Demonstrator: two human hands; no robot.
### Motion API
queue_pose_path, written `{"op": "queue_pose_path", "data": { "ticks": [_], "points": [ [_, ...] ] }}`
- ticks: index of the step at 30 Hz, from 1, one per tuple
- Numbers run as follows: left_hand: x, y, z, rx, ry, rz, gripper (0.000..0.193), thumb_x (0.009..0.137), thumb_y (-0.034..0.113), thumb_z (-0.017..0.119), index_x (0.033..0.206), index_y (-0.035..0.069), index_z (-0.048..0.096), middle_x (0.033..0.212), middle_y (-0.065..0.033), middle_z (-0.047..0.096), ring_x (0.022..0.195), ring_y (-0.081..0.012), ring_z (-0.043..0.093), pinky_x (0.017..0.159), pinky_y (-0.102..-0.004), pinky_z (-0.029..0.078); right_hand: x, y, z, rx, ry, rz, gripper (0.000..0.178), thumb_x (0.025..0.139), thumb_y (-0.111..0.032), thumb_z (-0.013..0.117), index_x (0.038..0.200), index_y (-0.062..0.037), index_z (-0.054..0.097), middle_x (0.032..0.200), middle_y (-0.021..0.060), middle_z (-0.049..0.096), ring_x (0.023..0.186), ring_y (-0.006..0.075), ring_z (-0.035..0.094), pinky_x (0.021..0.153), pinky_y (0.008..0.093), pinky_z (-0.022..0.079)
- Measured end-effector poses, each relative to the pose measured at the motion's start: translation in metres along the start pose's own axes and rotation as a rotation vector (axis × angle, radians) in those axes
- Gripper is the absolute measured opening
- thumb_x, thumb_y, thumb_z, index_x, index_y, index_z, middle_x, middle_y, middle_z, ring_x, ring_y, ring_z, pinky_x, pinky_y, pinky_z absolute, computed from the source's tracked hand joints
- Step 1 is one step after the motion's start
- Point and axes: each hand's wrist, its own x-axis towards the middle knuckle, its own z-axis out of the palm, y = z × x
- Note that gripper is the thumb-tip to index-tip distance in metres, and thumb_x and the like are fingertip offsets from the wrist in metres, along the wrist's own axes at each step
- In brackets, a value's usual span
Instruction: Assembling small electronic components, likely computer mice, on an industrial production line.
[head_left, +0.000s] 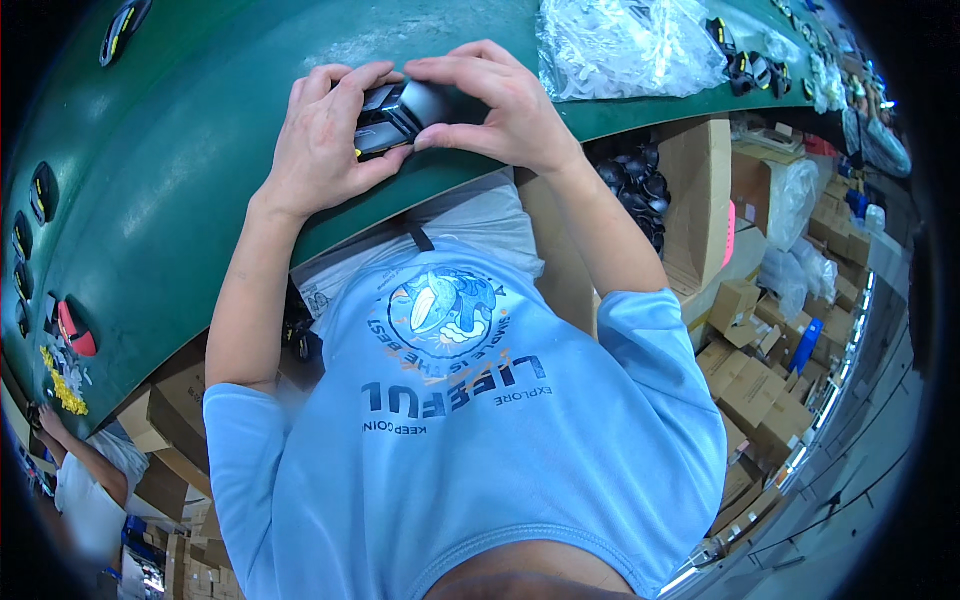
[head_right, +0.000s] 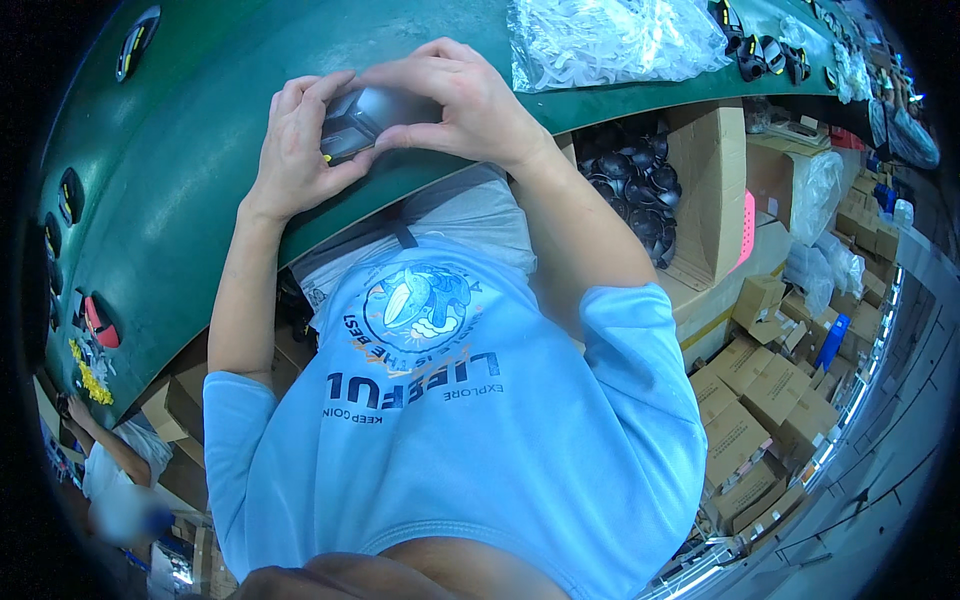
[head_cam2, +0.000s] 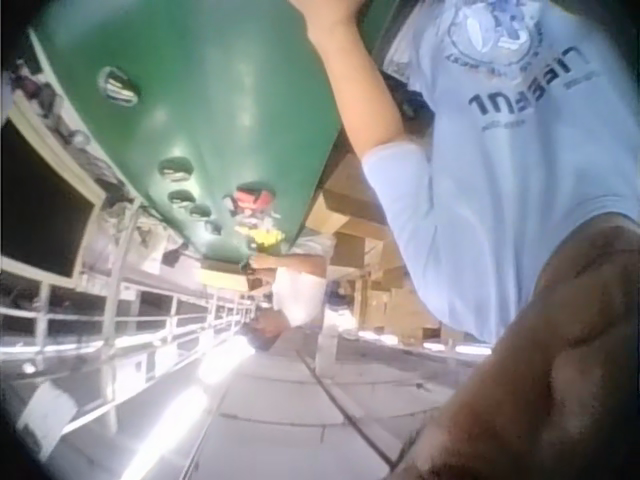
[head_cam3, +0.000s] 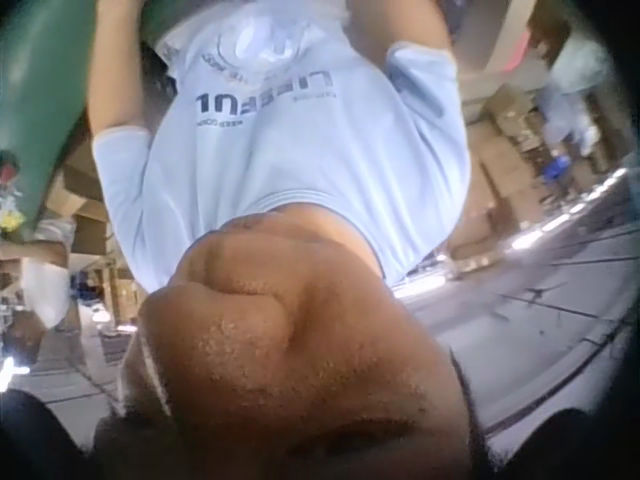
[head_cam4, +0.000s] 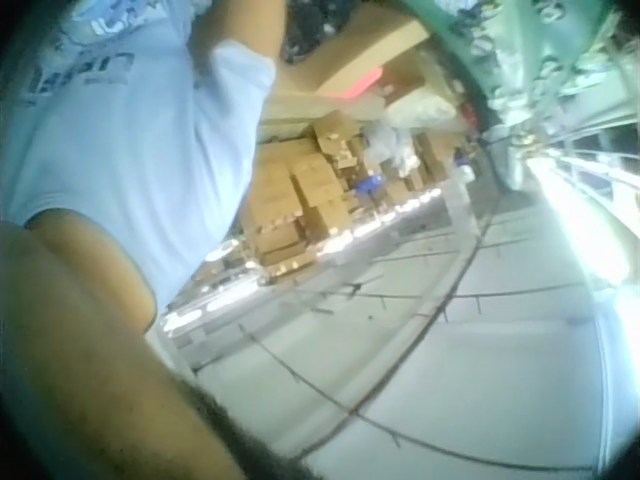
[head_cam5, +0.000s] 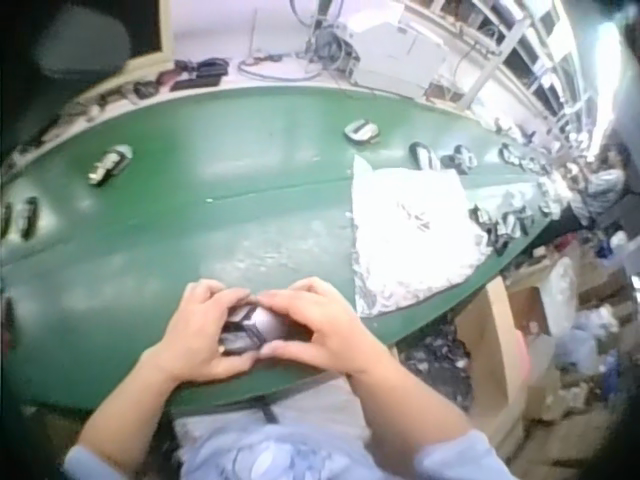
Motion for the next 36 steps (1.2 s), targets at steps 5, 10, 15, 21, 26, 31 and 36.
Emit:
{"op": "queue_pose_path", "data": {
  "ticks": [5,10,15,21,26,31,36],
  "points": [
    [-0.001,-0.002,0.001,-0.036,0.011,-0.002,0.083,0.074,0.027,0.09,0.146,0.009,0.055,0.129,-0.0057,0.074,0.121,-0.0319,0.06,0.108,-0.0459,0.045,-0.003,0.012,0.003,-0.202,-0.049,-0.114,0.063,0.075,-0.047,0.092,0.13,-0.0198,0.079,0.115,-0.0005,0.079,0.108,0.026,0.069,0.097,0.0425,0.054],
    [-0.002,-0.003,0.002,-0.02,0.014,0.023,0.082,0.074,0.027,0.09,0.146,0.009,0.055,0.13,-0.007,0.073,0.121,-0.0318,0.061,0.108,-0.0457,0.045,-0.004,0.006,-0.001,-0.267,-0.079,-0.108,0.062,0.078,-0.047,0.09,0.132,-0.0185,0.079,0.121,-0.0024,0.078,0.111,0.027,0.066,0.1,0.0424,0.053],
    [0.003,-0.005,0.001,-0.014,-0.02,0.052,0.08,0.074,0.023,0.091,0.144,0.007,0.055,0.133,-0.0092,0.071,0.122,-0.0326,0.06,0.108,-0.0465,0.045,-0.01,0.01,-0.002,-0.303,-0.042,-0.067,0.059,0.079,-0.051,0.088,0.132,-0.0248,0.079,0.116,-0.0047,0.08,0.101,0.0243,0.064,0.098,0.0404,0.047],
    [0.008,0.002,-0.004,-0.058,0.087,0.097,0.06,0.08,0.016,0.087,0.131,0.003,0.059,0.121,-0.0118,0.067,0.109,-0.032,0.061,0.094,-0.0427,0.051,-0.014,0.012,0.009,-0.341,-0.101,-0.009,0.055,0.083,-0.058,0.084,0.131,-0.0324,0.079,0.108,-0.005,0.079,0.094,0.0239,0.061,0.1,0.0437,0.04],
    [0.037,0.039,-0.036,-0.757,0.307,-0.078,0.031,0.104,0.011,0.064,0.078,0.009,0.046,0.074,-0.0001,0.039,0.068,-0.0158,0.038,0.065,-0.0337,0.035,-0.015,0.018,0.009,-0.363,-0.056,-0.005,0.057,0.082,-0.063,0.083,0.131,-0.0324,0.079,0.097,-0.0003,0.077,0.095,0.0258,0.063,0.1,0.0451,0.041],
    [0.072,0.07,0.0,-0.978,0.158,-0.31,0.05,0.115,0.031,0.051,0.07,0.012,0.04,0.06,0.0041,0.027,0.058,-0.0112,0.027,0.058,-0.0356,0.024,-0.004,0.018,0.005,-0.419,-0.119,0.014,0.058,0.083,-0.069,0.079,0.126,-0.0305,0.081,0.093,0.0037,0.076,0.097,0.0308,0.065,0.102,0.0486,0.043],
    [0.073,0.069,-0.04,-1.587,0.227,-0.227,0.05,0.117,0.025,0.049,0.069,0.012,0.039,0.06,0.0041,0.026,0.055,-0.0114,0.023,0.057,-0.0358,0.023,-0.016,0.011,0.015,-0.385,-0.054,-0.004,0.055,0.084,-0.066,0.079,0.127,-0.0313,0.081,0.091,0.0032,0.076,0.096,0.0296,0.065,0.101,0.0475,0.043]
  ]
}}
